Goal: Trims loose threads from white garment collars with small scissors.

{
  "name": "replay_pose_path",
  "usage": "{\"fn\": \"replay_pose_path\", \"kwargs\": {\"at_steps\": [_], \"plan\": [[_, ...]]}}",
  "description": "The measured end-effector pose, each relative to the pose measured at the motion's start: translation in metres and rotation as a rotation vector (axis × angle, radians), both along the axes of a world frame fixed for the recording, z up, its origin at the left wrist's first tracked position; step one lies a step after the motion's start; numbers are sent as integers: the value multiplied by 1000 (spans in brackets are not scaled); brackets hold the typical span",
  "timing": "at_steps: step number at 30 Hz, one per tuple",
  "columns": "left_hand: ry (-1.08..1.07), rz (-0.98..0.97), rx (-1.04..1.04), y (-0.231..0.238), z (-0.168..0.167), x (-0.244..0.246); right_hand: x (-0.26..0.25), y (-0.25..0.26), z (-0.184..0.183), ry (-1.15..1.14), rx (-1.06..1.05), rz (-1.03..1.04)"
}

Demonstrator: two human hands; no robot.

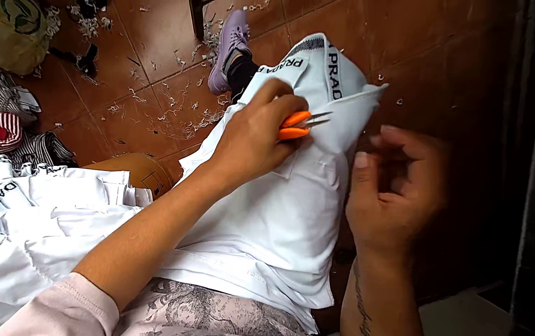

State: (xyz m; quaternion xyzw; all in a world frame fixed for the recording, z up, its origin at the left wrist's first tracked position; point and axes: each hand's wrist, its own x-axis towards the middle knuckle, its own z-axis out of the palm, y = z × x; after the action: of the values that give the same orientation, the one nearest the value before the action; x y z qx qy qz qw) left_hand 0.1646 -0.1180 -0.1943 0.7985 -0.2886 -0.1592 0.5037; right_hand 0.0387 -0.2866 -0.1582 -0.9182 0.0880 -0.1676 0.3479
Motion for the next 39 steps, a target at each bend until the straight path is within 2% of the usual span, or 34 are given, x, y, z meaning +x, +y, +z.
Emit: {"fn": "replay_pose_path", "kwargs": {"at_steps": [2,5,7,9,11,15,17,19,21,24,28,33,37,39], "plan": [[-157,-61,-9,-1,8,-1,3,4,16,62,223,-69],[-454,-115,-151,5,31,-34,-9,8,30,302,586,-20],[-560,-183,-234,8,38,-64,-16,18,31,360,804,-51],[-606,-264,-277,11,36,-84,-21,31,35,361,930,-200],[-567,-299,-286,15,31,-95,-23,39,36,318,999,-339],[-342,-207,-245,20,26,-98,-34,39,34,135,1368,-410],[-314,-166,-254,23,29,-93,-41,36,29,45,1566,-341],[-279,-116,-291,24,32,-92,-49,33,24,-8,1772,-185],[-224,-35,-301,25,38,-93,-55,34,19,-41,1898,-56],[-271,-3,-315,25,45,-92,-59,38,18,-79,1951,14],[-452,-86,-336,23,46,-97,-53,44,28,-96,1897,-27],[-513,-156,-334,20,47,-103,-54,46,25,-204,1899,-13],[-474,-197,-364,21,50,-106,-57,48,26,-205,1813,-31],[-445,-170,-383,23,53,-106,-56,52,27,-172,1617,-38]]}}
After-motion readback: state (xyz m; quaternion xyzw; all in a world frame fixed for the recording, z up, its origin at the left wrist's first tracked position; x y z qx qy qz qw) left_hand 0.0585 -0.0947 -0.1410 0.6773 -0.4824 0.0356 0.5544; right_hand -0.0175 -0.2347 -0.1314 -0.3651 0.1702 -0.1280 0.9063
